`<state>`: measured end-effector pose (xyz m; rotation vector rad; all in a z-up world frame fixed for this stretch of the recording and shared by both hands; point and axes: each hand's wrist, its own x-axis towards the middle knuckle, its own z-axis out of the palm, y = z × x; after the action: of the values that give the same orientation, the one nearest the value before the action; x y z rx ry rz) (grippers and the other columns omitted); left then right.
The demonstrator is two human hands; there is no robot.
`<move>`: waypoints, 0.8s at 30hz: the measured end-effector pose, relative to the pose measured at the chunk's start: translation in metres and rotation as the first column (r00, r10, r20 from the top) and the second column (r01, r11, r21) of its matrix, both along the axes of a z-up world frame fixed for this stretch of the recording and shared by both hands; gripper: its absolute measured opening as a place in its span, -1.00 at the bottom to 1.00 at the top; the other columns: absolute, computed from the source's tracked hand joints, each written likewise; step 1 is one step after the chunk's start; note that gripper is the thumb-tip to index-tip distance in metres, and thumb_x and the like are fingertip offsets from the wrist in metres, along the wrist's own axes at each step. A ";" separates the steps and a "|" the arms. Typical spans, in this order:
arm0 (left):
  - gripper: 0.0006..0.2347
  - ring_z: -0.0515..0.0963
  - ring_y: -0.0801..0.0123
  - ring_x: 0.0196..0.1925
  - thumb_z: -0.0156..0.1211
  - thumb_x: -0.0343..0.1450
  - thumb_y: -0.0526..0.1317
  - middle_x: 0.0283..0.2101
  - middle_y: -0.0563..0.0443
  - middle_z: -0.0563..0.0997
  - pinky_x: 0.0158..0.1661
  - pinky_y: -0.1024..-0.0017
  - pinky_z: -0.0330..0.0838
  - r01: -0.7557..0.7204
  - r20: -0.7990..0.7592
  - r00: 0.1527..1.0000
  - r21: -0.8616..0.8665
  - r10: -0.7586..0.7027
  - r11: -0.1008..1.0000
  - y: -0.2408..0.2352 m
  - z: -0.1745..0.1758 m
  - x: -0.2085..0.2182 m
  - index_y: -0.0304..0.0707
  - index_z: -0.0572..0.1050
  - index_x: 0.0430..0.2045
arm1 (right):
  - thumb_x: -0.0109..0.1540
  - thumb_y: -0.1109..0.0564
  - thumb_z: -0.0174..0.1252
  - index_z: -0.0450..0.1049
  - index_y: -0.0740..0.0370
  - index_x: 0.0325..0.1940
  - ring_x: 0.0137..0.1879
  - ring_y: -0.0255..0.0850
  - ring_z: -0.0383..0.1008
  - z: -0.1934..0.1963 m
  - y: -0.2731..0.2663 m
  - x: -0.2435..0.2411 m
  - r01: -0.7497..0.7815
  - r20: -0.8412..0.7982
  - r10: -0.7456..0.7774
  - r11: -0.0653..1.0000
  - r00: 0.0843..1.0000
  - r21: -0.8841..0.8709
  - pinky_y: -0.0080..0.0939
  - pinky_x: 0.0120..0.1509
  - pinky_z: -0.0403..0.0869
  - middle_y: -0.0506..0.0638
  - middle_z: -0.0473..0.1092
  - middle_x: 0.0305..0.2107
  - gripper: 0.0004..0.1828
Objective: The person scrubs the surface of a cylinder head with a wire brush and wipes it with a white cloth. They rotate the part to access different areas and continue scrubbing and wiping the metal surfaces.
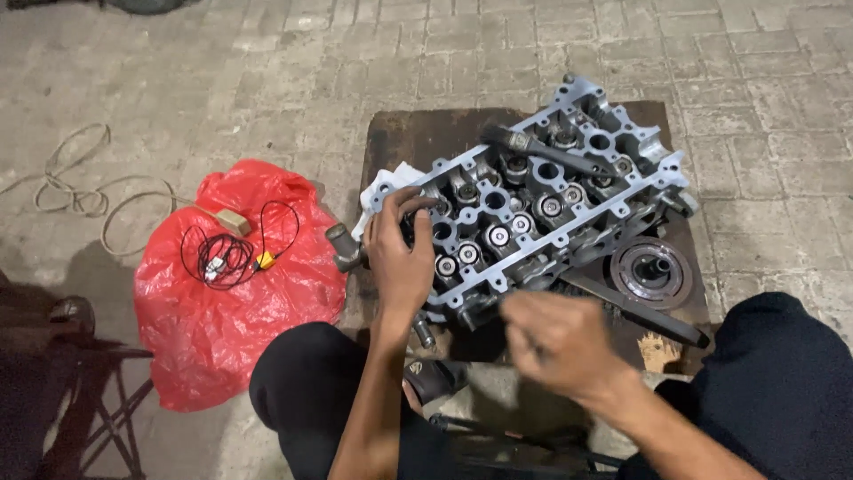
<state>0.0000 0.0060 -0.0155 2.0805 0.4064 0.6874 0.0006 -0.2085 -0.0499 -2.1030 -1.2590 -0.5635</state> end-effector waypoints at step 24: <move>-0.76 0.57 0.28 0.19 -0.06 0.49 -0.11 -0.02 0.22 0.70 0.43 -0.06 -0.14 -0.021 -0.061 0.998 -0.013 0.020 1.000 0.000 -0.008 0.005 -0.02 0.40 0.00 | 0.08 0.51 -0.05 0.56 0.20 -0.34 -0.67 -0.43 0.32 0.020 -0.020 0.005 0.053 -0.169 -0.053 0.999 0.984 -0.004 -0.55 -0.74 0.28 -0.08 0.50 -0.58 -0.65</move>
<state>0.0055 0.0060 -0.0238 2.0913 0.4656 0.6326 0.0060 -0.2281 -0.0298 -2.1406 -1.1105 -0.3984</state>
